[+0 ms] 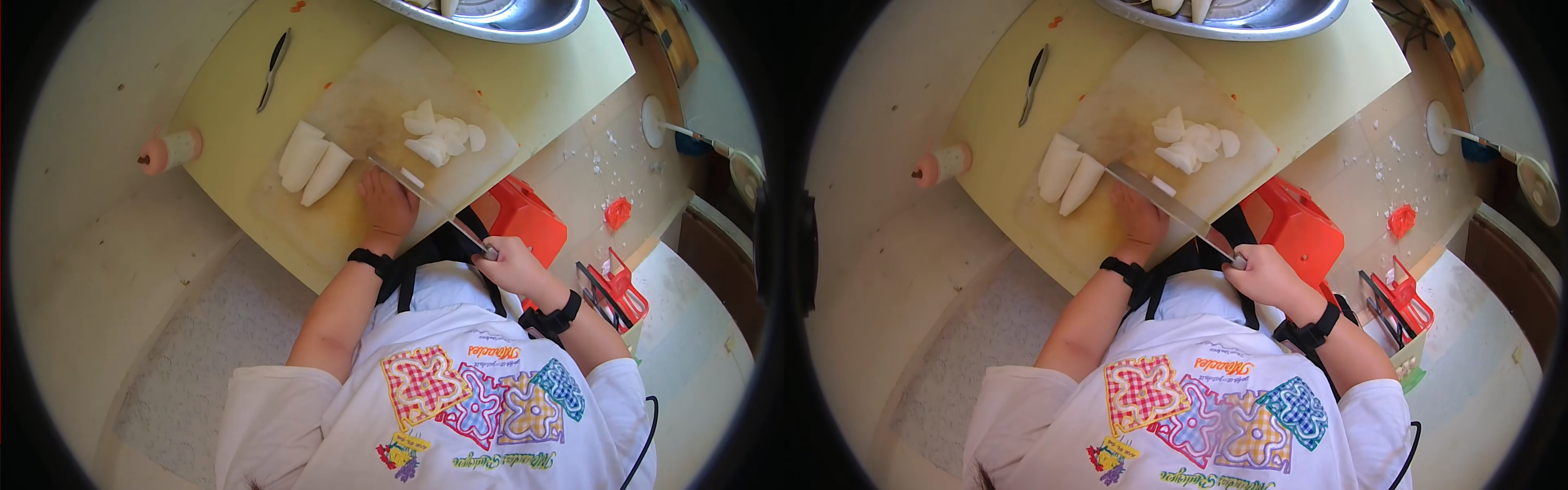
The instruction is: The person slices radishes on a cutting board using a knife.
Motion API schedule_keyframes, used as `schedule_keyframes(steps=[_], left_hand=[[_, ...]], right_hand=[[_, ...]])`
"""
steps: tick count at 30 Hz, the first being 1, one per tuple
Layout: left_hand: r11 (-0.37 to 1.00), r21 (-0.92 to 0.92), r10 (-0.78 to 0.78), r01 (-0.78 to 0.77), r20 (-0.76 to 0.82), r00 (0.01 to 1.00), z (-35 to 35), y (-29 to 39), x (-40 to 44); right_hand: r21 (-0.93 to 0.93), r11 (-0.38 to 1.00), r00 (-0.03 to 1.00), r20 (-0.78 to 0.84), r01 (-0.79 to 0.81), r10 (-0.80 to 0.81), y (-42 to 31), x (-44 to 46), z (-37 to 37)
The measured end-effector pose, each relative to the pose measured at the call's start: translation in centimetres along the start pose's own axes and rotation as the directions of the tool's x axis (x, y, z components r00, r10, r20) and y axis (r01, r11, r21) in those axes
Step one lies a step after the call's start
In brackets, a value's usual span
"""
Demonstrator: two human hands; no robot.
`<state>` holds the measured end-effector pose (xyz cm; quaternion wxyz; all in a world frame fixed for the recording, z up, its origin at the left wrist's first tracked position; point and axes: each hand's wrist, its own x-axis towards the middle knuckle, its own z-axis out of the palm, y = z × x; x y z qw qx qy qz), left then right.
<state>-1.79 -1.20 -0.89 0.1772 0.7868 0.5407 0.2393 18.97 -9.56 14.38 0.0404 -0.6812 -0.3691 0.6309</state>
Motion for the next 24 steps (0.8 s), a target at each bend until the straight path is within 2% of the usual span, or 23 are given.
schedule_keyframes(steps=[3,6,9,12,24], left_hand=[[0.999,0.014,0.044,-0.043,-0.023,0.999,0.49,-0.38,-0.11],[1.000,-0.012,0.005,-0.005,0.034,0.999,0.45,-0.55,-0.48],[0.993,0.065,0.100,-0.099,-0.021,0.995,0.57,-0.83,-0.39],[0.997,0.026,0.066,-0.067,0.016,0.998,0.69,-0.89,-0.73],[1.000,0.002,0.003,-0.003,0.056,0.998,0.22,-0.60,-0.82]], right_hand=[[-0.007,1.000,1.000,-0.001,0.022,-0.022,0.48,0.20,0.15],[-0.043,0.999,0.999,-0.017,0.026,-0.027,-0.04,-0.02,-0.02],[-0.063,0.998,1.000,-0.016,0.023,-0.024,0.02,0.05,0.14],[-0.002,1.000,1.000,-0.008,0.017,-0.017,0.06,-0.04,0.34],[0.002,1.000,0.999,0.034,-0.026,0.026,0.15,-0.05,0.12]])
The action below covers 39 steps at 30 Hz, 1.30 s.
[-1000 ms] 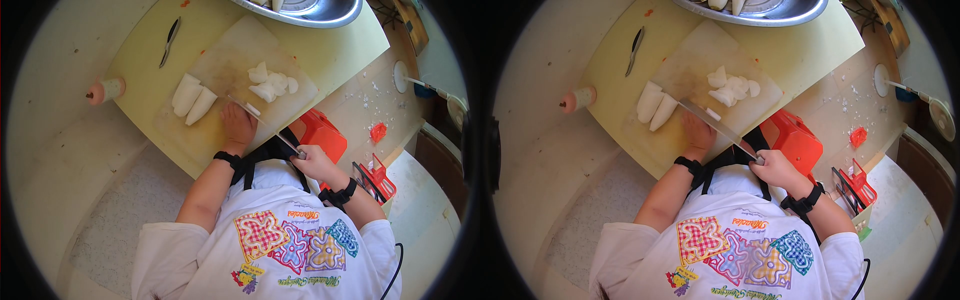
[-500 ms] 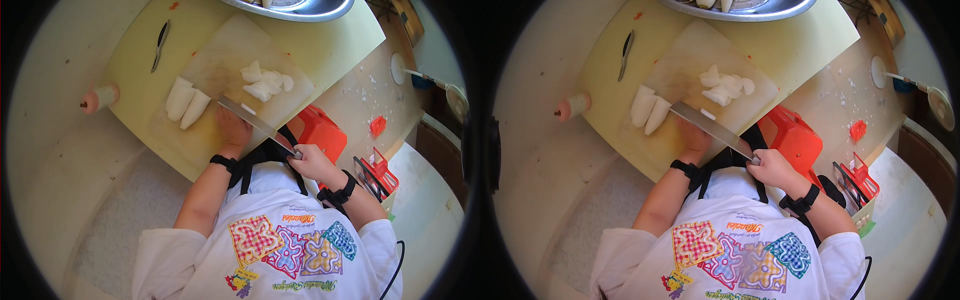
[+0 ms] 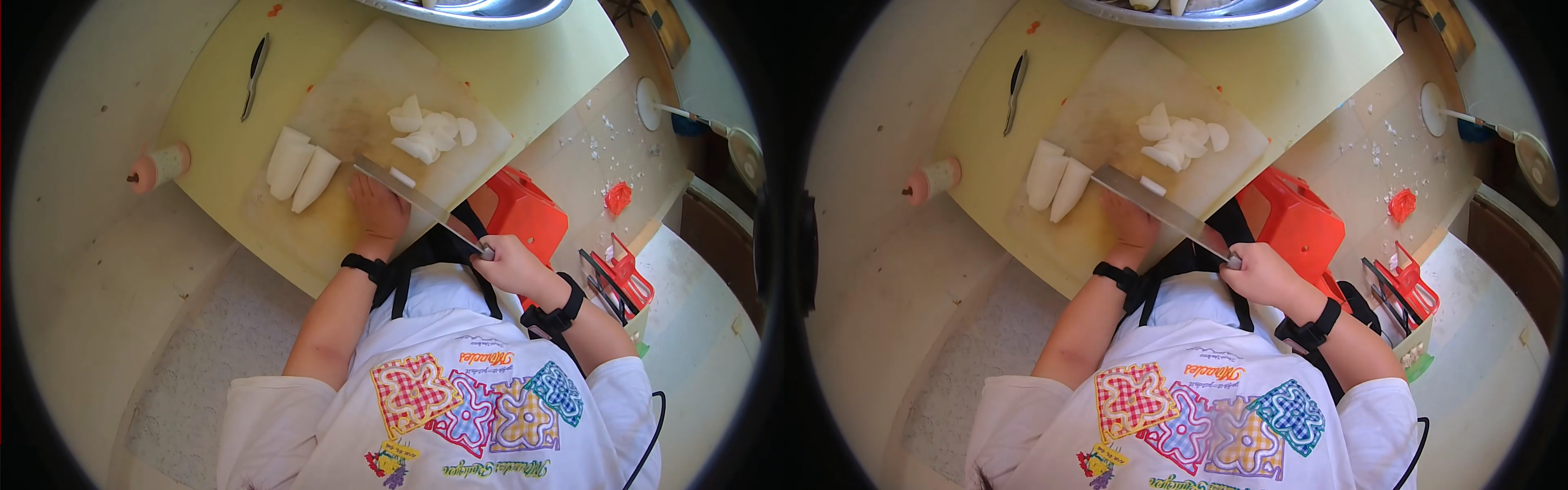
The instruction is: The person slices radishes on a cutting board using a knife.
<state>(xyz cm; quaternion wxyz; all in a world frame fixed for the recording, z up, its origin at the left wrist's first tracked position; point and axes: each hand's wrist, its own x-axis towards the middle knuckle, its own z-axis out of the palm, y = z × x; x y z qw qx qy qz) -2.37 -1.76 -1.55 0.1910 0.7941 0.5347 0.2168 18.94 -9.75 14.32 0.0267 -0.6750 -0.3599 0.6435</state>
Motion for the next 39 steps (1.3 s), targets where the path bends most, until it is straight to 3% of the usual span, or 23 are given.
schedule_keyframes(steps=[10,15,20,24,39], left_hand=[[1.000,0.026,-0.008,0.007,0.046,0.999,0.8,-0.8,-0.7],[1.000,0.007,-0.025,0.024,0.075,0.997,0.0,-0.3,-0.3],[0.997,0.059,0.049,-0.048,-0.021,0.999,0.1,-0.3,0.0],[1.000,0.020,0.020,-0.020,-0.006,1.000,0.1,0.0,0.1],[1.000,-0.003,-0.027,0.027,-0.098,0.995,-0.6,1.2,1.3]], right_hand=[[-0.026,1.000,1.000,-0.010,0.013,-0.014,-0.2,0.1,0.2],[0.027,0.997,0.996,0.044,-0.076,0.075,-0.3,-0.2,-0.2],[-0.022,0.997,0.996,0.045,-0.073,0.074,-0.7,0.3,-0.1],[0.011,0.991,0.987,0.092,-0.133,0.132,-0.9,-0.2,-0.8],[-0.006,0.995,0.993,0.056,-0.101,0.101,-0.4,0.7,0.0]])
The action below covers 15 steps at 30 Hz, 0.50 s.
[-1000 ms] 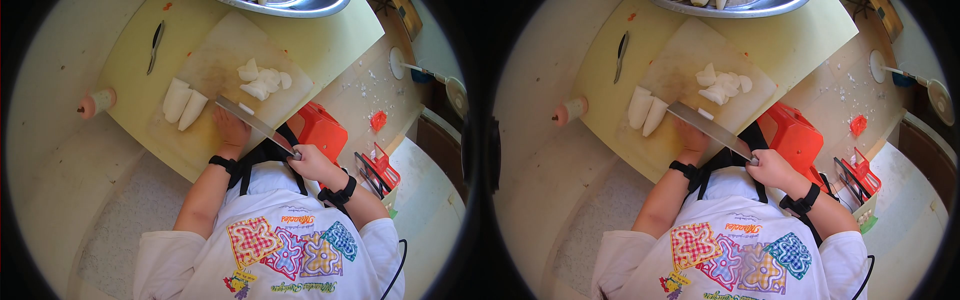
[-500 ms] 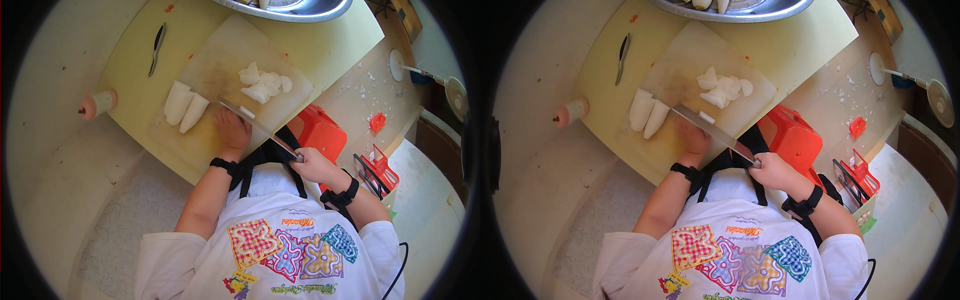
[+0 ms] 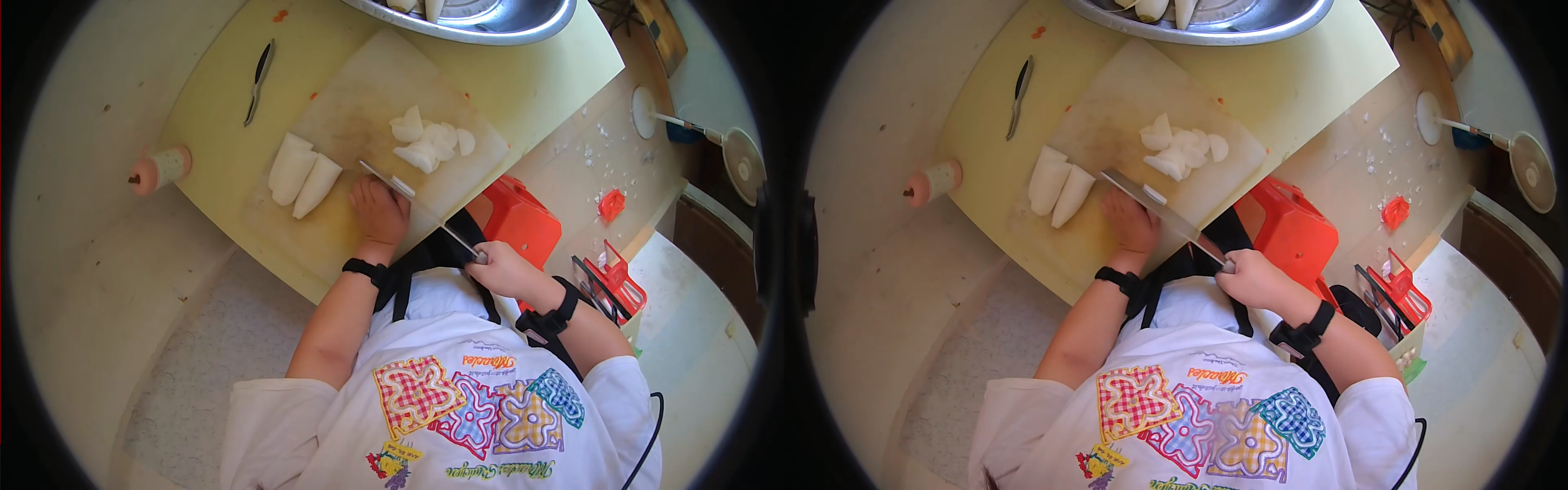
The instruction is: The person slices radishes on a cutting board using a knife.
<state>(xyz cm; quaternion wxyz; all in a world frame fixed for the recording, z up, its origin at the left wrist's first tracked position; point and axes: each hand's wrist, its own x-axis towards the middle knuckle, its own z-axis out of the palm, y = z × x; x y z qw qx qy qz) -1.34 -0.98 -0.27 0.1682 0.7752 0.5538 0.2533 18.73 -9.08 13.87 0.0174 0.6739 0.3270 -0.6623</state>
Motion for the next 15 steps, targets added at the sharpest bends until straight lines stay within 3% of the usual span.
schedule_keyframes(steps=[15], left_hand=[[0.997,-0.013,-0.077,0.077,0.042,0.996,-0.4,0.4,0.1]], right_hand=[[-0.022,0.996,0.996,0.023,-0.088,0.089,-1.1,0.1,-0.4]])
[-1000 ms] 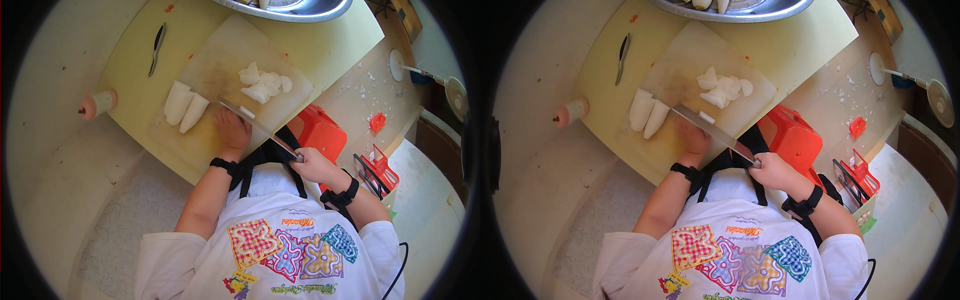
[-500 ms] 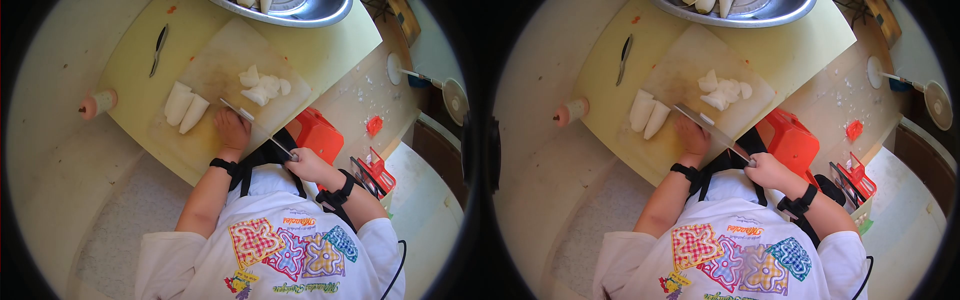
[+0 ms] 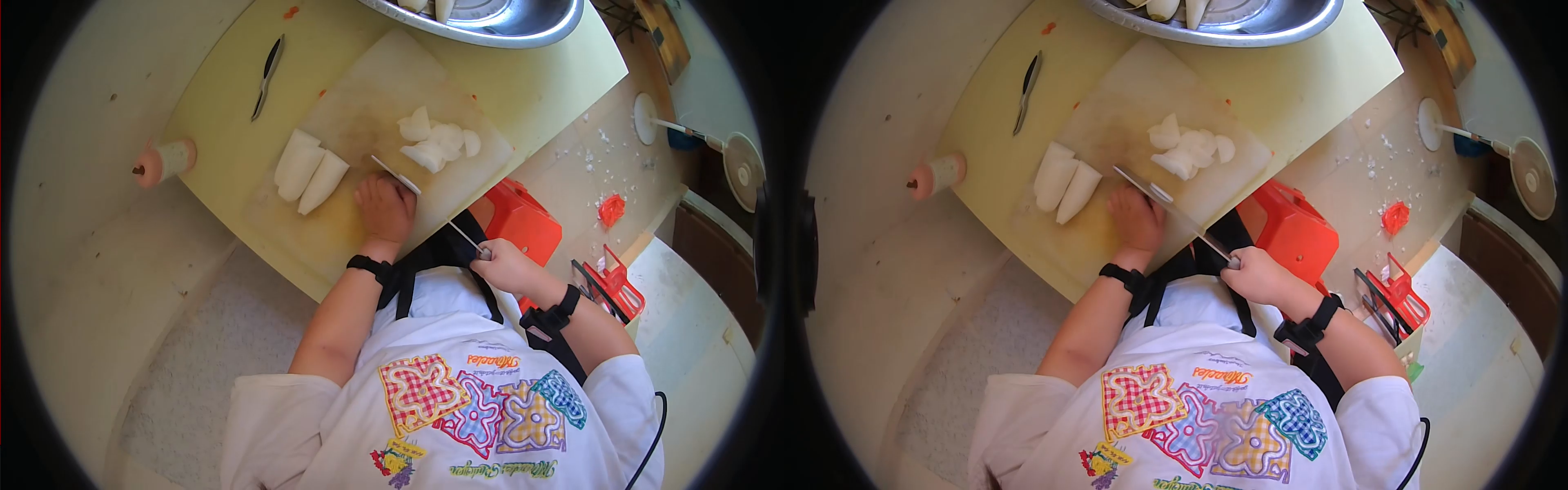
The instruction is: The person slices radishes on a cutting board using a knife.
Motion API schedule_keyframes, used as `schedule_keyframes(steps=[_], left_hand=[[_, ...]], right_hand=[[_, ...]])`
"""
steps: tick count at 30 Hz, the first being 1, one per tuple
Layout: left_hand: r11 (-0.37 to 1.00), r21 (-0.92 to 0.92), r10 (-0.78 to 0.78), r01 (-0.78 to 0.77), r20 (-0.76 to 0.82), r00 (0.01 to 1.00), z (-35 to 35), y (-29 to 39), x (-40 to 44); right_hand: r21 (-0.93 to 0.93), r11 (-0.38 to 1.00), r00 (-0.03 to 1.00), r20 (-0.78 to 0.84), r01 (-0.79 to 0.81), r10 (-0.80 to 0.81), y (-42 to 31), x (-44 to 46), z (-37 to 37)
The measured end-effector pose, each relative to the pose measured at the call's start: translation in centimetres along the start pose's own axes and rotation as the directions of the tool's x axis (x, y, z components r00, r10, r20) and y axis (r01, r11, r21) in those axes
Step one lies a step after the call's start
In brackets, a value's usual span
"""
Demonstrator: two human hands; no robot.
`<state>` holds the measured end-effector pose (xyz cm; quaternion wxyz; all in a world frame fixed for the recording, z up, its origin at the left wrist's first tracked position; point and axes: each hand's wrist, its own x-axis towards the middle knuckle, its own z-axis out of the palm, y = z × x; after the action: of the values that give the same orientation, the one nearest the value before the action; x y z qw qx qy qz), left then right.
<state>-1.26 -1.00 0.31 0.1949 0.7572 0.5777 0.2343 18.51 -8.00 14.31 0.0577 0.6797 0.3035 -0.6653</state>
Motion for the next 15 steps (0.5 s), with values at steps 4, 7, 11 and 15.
schedule_keyframes(steps=[4,7,11,15], left_hand=[[0.999,-0.020,0.024,-0.025,-0.035,0.999,0.5,-0.1,0.1],[1.000,0.003,-0.005,0.005,0.020,1.000,-0.1,0.1,0.0],[0.999,-0.016,0.038,-0.039,-0.067,0.997,0.4,-0.1,0.3],[1.000,0.027,-0.009,0.008,0.048,0.999,0.3,-0.3,-0.3]], right_hand=[[0.043,0.999,1.000,0.027,0.002,-0.004,1.8,0.2,0.4],[-0.035,0.999,1.000,-0.017,0.004,-0.004,1.5,0.3,1.2],[-0.018,1.000,0.999,-0.038,0.016,-0.016,2.6,0.1,1.2],[-0.046,0.999,0.999,-0.047,0.015,-0.018,2.7,1.6,1.6]])
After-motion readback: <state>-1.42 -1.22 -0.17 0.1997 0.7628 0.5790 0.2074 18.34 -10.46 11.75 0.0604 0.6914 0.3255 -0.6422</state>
